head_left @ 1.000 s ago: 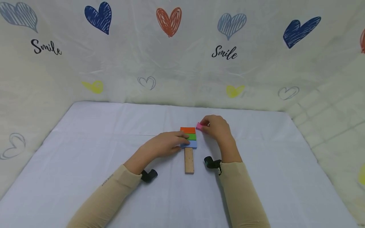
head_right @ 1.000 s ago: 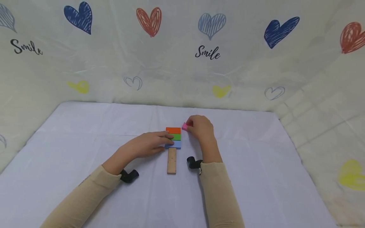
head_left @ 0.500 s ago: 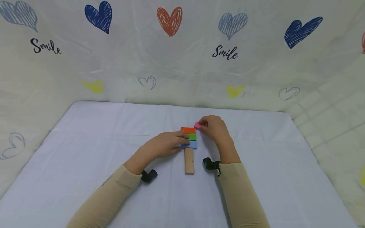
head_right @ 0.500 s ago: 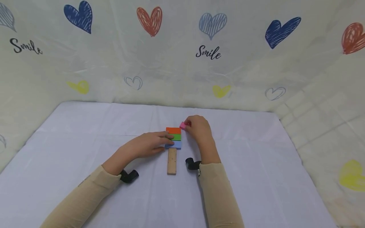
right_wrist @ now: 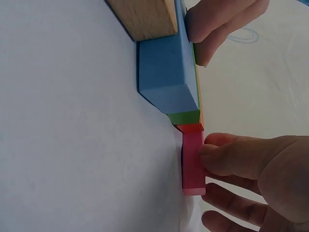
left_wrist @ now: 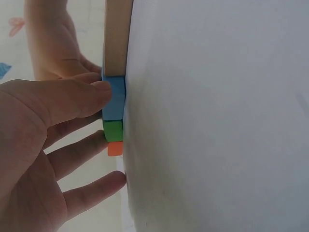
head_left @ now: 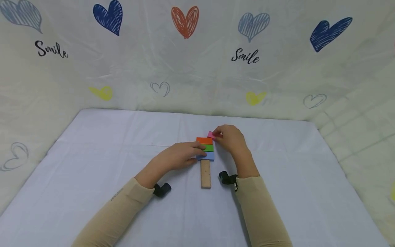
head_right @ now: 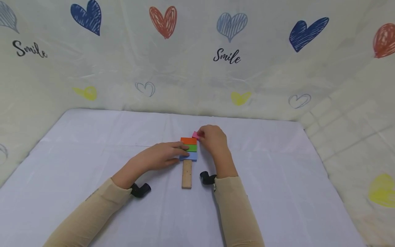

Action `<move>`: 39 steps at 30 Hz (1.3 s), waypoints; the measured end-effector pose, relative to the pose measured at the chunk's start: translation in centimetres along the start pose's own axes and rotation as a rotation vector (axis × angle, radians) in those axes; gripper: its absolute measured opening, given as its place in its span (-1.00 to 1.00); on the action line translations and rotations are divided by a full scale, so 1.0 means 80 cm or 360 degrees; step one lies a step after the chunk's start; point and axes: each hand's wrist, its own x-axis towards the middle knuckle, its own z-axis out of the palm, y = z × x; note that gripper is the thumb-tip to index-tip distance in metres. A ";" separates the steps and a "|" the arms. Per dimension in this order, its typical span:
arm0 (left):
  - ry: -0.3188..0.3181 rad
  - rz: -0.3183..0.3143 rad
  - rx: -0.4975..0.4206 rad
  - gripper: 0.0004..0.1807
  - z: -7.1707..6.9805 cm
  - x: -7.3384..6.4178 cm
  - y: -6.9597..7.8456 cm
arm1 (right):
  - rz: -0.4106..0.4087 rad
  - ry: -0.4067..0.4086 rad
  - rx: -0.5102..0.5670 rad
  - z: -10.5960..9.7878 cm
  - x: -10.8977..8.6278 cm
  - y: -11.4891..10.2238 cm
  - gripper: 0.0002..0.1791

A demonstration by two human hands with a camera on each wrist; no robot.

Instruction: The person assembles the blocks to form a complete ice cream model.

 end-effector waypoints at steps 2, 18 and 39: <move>0.0001 -0.0002 -0.0008 -0.57 0.000 0.001 0.000 | 0.0003 -0.0001 -0.0013 -0.001 -0.001 -0.002 -0.76; 0.0018 0.0019 -0.0006 -0.58 -0.003 0.000 0.000 | -0.0102 -0.0051 -0.0078 -0.001 0.000 -0.012 -0.70; 0.0061 0.0048 -0.0024 -0.60 0.000 -0.001 -0.002 | -0.0125 -0.0150 -0.0119 0.008 -0.001 -0.032 -0.63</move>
